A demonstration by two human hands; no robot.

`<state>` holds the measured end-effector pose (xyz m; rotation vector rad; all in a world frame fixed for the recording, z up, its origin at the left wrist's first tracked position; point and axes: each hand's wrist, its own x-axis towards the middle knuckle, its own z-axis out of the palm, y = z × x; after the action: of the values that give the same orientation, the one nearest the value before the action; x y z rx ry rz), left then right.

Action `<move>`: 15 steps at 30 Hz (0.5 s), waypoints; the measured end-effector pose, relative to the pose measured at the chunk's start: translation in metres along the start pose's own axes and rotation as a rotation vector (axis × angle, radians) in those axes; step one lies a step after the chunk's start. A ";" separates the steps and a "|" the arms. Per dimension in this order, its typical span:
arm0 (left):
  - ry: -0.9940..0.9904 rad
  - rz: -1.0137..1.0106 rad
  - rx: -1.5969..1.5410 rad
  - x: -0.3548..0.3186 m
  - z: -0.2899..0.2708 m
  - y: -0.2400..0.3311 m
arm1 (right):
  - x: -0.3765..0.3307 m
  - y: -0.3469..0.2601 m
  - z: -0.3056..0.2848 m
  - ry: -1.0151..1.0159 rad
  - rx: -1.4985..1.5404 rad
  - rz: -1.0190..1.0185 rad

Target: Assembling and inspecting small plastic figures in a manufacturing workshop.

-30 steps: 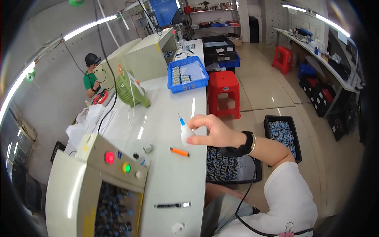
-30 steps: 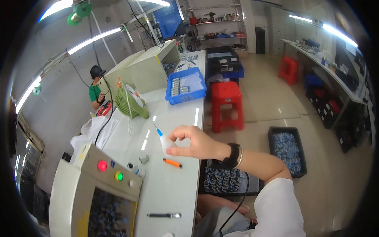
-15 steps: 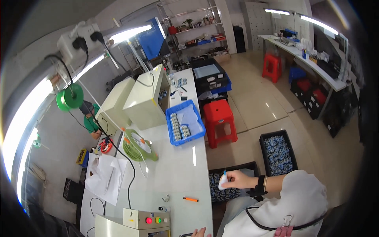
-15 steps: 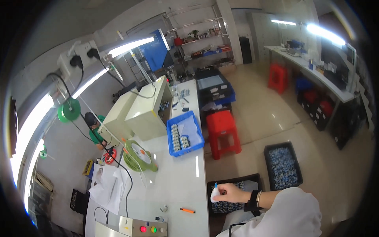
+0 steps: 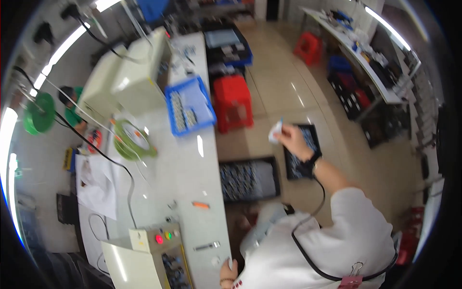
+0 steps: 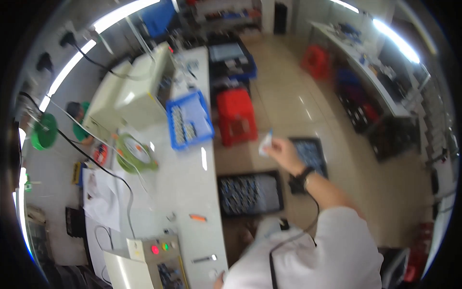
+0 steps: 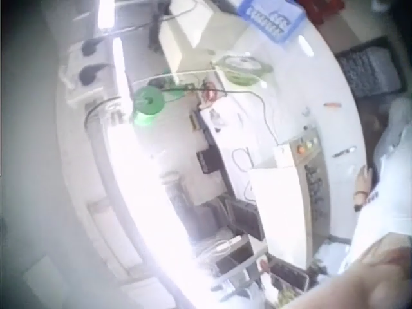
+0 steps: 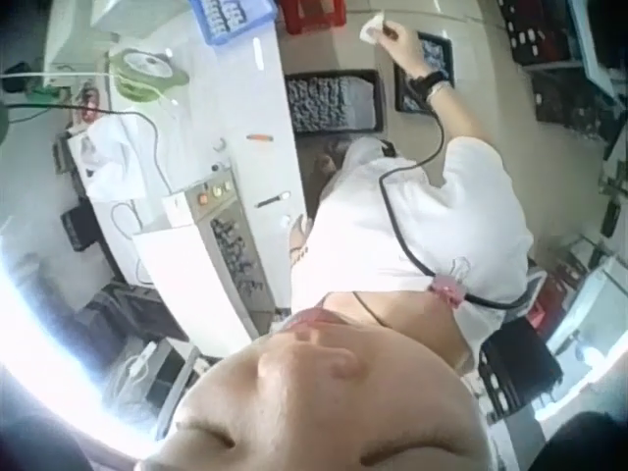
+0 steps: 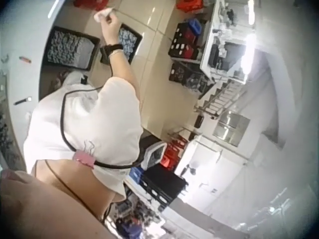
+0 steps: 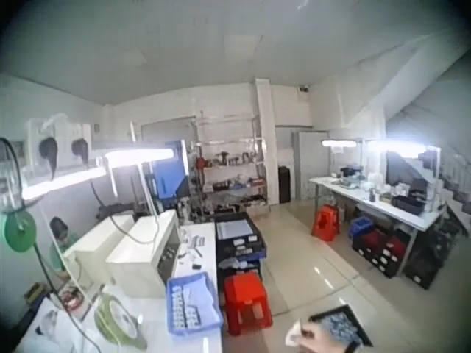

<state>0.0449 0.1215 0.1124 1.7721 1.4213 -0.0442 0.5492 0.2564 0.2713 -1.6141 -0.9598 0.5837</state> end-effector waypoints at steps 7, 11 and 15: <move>-0.374 0.026 -0.068 -0.022 -0.032 0.007 | -0.091 0.007 -0.021 0.148 -0.453 0.021; -0.619 0.103 -0.118 -0.010 -0.015 -0.029 | -0.184 0.067 -0.056 0.234 -0.565 0.260; -0.671 0.327 -0.030 -0.004 -0.039 -0.021 | -0.312 0.105 -0.127 0.466 -0.664 0.490</move>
<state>0.0084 0.1419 0.1270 1.7152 0.6458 -0.4024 0.5074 -0.0789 0.1684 -2.4766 -0.4091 0.1780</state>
